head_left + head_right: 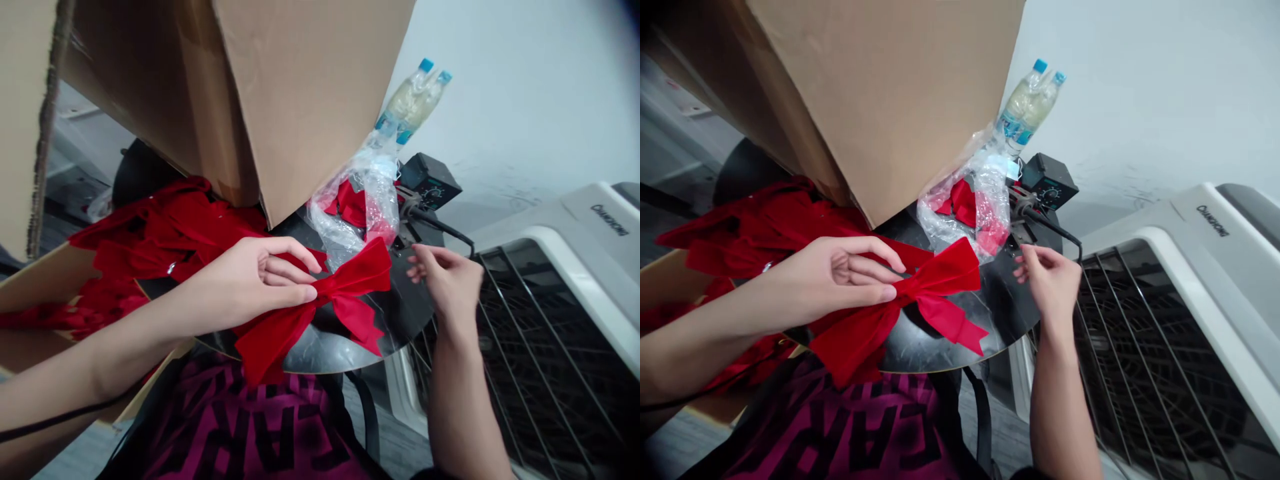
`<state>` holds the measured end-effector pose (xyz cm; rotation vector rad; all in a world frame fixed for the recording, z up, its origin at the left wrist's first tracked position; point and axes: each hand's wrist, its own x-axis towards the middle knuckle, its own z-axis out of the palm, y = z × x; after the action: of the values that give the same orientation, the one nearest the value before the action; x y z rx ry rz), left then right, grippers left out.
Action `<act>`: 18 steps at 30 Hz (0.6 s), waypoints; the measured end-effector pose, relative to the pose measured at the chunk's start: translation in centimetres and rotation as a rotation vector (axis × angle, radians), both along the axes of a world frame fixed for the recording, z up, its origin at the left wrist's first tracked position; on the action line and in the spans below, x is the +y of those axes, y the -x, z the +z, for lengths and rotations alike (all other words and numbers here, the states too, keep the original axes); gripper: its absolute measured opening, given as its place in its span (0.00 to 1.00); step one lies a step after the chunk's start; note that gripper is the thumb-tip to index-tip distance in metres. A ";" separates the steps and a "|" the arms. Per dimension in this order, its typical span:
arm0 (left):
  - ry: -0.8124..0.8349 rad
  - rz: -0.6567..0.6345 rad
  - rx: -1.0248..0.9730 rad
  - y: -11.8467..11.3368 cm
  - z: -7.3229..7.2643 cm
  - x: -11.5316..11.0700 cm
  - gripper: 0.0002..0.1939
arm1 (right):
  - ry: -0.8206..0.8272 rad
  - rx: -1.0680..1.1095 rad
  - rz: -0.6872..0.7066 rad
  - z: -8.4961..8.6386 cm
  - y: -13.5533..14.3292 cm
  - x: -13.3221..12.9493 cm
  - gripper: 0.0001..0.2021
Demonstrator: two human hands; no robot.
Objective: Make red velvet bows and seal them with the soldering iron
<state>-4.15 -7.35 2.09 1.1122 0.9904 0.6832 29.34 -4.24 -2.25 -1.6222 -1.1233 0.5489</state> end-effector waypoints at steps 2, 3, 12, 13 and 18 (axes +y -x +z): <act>-0.046 0.016 0.057 0.0 0.2 -0.2 0.14 | -0.247 -0.278 -0.029 1.8 3.2 -3.3 0.06; -0.069 0.011 0.073 0.0 0.3 -0.3 0.14 | -0.356 -0.407 0.073 2.8 4.8 -4.8 0.05; -0.222 -0.032 0.004 0.4 0.6 -2.1 0.10 | -0.148 -0.593 0.848 5.9 10.5 -7.1 0.17; -0.218 -0.035 0.002 0.5 0.6 -2.3 0.10 | -0.141 -0.597 0.866 5.9 10.5 -6.9 0.17; -0.180 -0.015 -0.004 1.1 0.8 -3.0 0.14 | -0.085 -0.552 0.925 5.9 10.9 -6.6 0.12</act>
<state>-5.27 -10.36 2.89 1.2730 0.9304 0.7736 18.40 -10.82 3.69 -1.1248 -2.3035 0.6221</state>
